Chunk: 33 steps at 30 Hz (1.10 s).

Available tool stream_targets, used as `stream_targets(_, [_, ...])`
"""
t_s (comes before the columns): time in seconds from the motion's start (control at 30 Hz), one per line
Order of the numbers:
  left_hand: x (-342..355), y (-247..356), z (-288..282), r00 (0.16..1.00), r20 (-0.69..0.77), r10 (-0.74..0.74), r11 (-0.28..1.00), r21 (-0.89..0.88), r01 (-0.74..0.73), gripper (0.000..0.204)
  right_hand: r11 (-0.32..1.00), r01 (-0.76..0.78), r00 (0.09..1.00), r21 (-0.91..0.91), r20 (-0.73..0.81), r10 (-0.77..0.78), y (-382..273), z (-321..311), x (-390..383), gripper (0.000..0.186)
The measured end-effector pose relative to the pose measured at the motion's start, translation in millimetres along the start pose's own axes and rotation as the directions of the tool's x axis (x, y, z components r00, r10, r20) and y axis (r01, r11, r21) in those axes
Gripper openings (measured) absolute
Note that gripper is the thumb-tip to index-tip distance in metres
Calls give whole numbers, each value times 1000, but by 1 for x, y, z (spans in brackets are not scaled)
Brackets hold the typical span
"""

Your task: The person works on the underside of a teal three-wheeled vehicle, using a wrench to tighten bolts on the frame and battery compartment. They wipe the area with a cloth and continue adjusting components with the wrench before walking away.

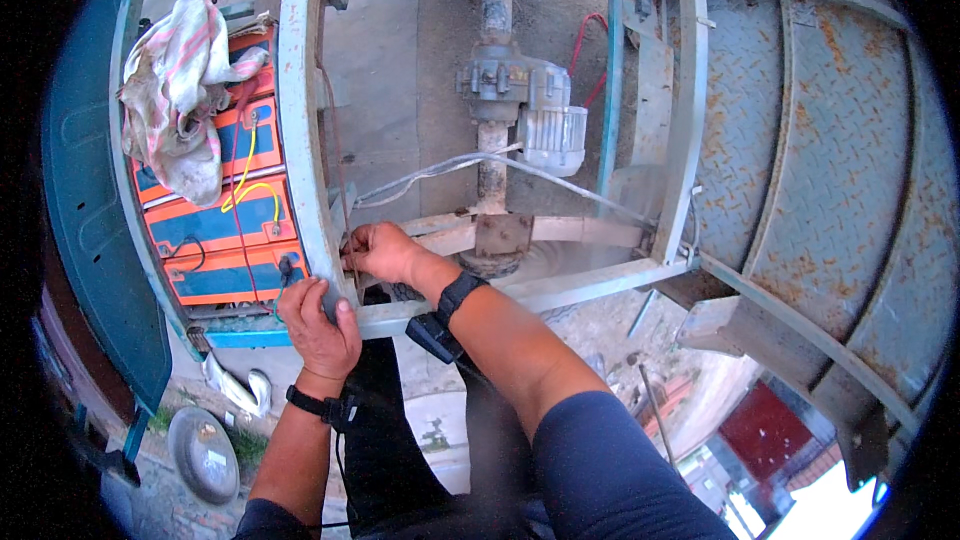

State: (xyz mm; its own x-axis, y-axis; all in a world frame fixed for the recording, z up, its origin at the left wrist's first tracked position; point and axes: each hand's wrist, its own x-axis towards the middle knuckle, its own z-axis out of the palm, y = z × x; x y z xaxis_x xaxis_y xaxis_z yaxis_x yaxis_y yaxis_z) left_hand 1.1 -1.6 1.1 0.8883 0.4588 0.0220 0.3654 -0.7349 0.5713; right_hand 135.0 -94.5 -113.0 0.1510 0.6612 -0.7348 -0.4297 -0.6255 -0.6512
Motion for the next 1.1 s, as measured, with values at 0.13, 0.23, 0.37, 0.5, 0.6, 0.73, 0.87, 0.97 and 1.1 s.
stream_targets(0.13, [2, 0, 0, 1000, -2, 10, 1000, 7, -10, 38, 993, 16, 998, 115, 61, -24, 7, -4, 3, 24])
stream_targets(0.23, [2, -1, 0, 1000, -3, 10, 1000, 13, -10, 38, 980, -70, 987, 186, 153, 42, -1, -9, 2, 27])
stream_targets(0.37, [2, -2, 1, 1000, -4, 10, 1000, 13, -10, 39, 981, -106, 975, 163, 211, 71, -7, -16, 2, 30])
stream_targets(0.5, [1, -2, -1, 1000, -2, 0, 1000, 23, 0, 39, 994, -110, 976, 28, 195, 102, -21, -16, 2, 30])
stream_targets(0.6, [2, -2, 0, 1000, -4, 0, 1000, 21, 0, 39, 995, -98, 977, 32, 194, 90, -21, -17, 2, 30])
stream_targets(0.73, [1, -2, 2, 1000, -8, 2, 1000, 20, -2, 38, 987, -129, 976, 94, 187, 109, -17, -15, 3, 29])
stream_targets(0.87, [4, 0, 0, 999, -30, 11, 999, 45, -10, 38, 991, -100, 976, 85, 201, 81, -15, -14, 6, 26])
stream_targets(0.97, [5, 0, 2, 999, -30, 31, 998, 58, -29, 38, 994, -7, 987, 111, 160, -11, -11, -12, 5, 24])
stream_targets(1.1, [3, -1, -1, 1000, -27, 15, 997, 71, -13, 40, 999, -42, 992, 17, 121, 40, -16, -7, 5, 25])
